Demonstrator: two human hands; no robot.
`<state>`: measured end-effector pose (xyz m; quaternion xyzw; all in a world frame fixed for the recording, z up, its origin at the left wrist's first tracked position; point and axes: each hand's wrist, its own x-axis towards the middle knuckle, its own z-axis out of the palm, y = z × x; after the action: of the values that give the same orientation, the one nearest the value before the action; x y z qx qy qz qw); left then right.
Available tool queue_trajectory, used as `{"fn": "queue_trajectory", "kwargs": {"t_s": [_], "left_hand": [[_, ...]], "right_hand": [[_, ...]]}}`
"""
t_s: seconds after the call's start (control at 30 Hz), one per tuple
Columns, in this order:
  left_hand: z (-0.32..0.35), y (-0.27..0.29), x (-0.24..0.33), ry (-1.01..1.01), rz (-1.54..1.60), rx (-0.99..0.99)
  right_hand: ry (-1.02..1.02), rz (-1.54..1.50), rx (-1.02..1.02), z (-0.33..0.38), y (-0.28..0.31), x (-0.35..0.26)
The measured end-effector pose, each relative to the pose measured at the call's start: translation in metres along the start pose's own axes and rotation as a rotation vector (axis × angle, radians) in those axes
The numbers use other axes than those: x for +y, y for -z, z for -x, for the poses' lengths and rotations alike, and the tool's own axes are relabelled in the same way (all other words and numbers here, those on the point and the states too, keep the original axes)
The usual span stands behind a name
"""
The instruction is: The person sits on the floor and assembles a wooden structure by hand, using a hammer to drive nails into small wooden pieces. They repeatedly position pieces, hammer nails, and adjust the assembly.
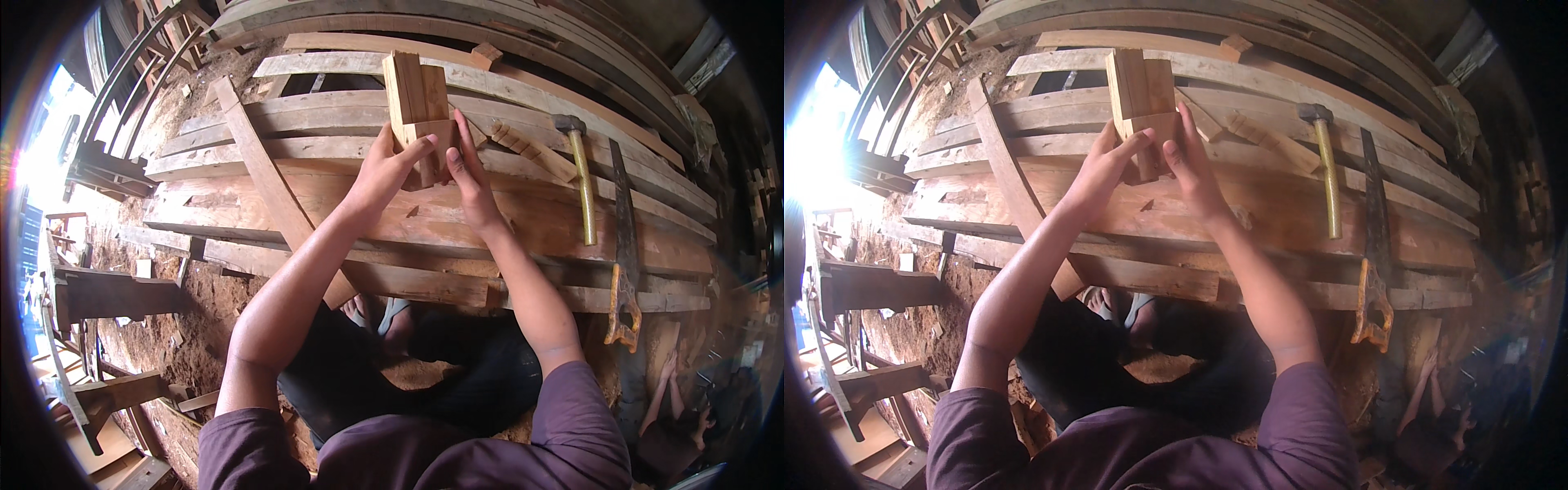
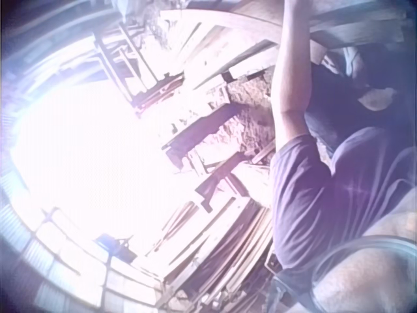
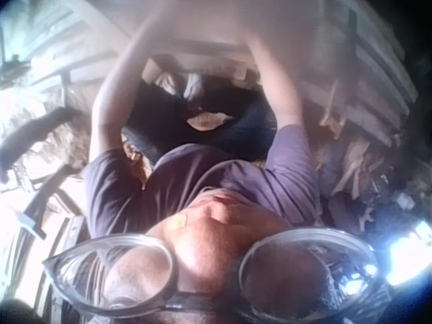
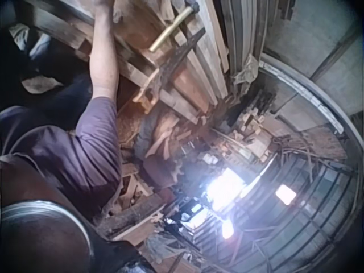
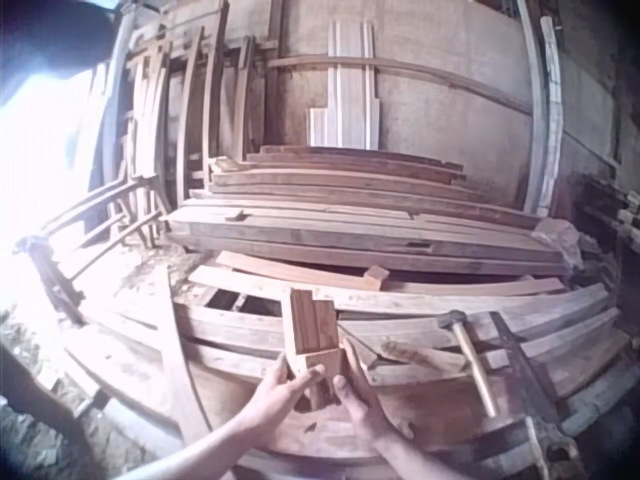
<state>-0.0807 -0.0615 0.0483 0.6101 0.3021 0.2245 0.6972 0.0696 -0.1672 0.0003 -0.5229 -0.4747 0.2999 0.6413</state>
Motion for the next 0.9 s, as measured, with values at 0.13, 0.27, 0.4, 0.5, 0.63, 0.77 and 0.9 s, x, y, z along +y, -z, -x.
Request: {"fn": "queue_trajectory", "kwargs": {"t_s": [0.13,0.27,0.4,0.5,0.63,0.77,0.9], "left_hand": [[-0.003,0.004,-0.005,0.033,0.011,-0.029],[-0.006,-0.002,-0.017,-0.036,0.042,0.07],[-0.017,0.01,-0.022,0.022,0.126,0.126],[-0.028,0.038,-0.019,0.066,0.293,0.032],[-0.035,0.083,-0.02,-0.264,-0.33,-0.146],[-0.058,0.109,-0.019,-0.435,-0.626,-0.327],[-0.094,0.114,0.0,0.134,-0.193,-0.33]], "right_hand": [[-0.104,-0.026,-0.06,-0.001,0.007,0.004],[0.006,0.049,-0.051,-0.002,0.0,0.015],[0.073,-0.008,-0.01,0.002,-0.002,0.02],[-0.089,-0.095,-0.05,0.001,0.003,0.022],[-0.046,0.031,-0.146,-0.003,0.01,0.027],[-0.074,0.079,-0.154,-0.005,0.014,0.025],[-0.101,0.229,-0.187,-0.006,0.016,0.017]]}}
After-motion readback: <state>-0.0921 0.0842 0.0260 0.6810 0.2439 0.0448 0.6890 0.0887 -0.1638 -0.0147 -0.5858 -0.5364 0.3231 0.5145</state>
